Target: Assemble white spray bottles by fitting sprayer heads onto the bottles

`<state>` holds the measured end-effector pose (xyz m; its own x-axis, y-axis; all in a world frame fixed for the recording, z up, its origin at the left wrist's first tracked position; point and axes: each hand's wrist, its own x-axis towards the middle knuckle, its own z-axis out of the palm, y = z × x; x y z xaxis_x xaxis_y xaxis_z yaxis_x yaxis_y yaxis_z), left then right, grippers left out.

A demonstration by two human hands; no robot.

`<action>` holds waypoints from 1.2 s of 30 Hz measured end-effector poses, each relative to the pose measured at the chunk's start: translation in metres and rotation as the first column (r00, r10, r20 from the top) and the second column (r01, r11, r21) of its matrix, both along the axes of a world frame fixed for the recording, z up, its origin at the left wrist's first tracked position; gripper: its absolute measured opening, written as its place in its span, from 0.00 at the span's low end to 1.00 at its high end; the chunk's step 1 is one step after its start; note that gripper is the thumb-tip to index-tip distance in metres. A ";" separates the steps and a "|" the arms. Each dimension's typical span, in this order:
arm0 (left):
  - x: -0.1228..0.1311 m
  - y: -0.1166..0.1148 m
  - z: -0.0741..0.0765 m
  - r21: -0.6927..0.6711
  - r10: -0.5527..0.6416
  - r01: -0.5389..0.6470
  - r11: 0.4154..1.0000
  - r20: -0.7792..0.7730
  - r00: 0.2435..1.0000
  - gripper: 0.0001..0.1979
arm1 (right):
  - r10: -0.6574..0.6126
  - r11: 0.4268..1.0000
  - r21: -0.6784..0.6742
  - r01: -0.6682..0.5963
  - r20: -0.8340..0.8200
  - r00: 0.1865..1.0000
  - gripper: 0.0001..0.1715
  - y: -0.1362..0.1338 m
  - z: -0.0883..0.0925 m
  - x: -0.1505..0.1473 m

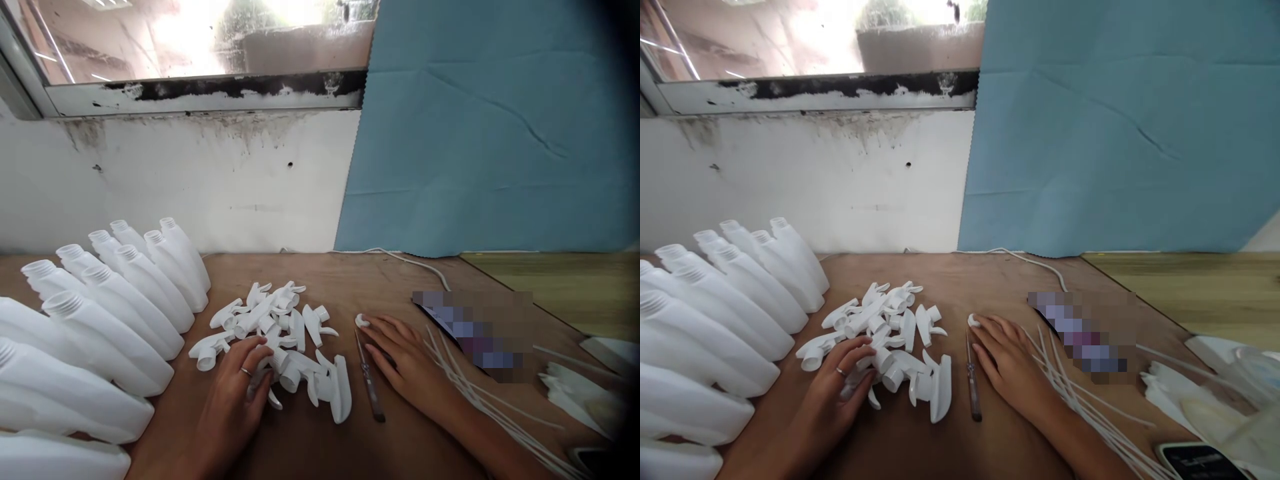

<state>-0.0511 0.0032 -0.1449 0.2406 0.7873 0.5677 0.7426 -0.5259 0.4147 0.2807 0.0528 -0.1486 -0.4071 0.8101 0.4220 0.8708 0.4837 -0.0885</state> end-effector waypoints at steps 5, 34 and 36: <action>0.001 0.000 0.002 -0.025 -0.040 0.038 0.999 -0.086 0.995 0.23 | 0.010 1.000 -0.005 -0.010 -0.008 1.000 0.22 0.001 -0.001 0.001; 0.034 -0.027 0.005 -0.243 -0.052 0.186 0.952 0.469 0.882 0.16 | -0.036 0.999 -0.029 0.023 -0.615 0.788 0.09 -0.035 0.029 -0.027; 0.046 -0.032 -0.002 -0.319 -0.121 0.308 0.896 0.492 0.862 0.15 | 0.013 0.999 -0.016 -0.029 -0.625 0.780 0.07 -0.042 0.033 -0.035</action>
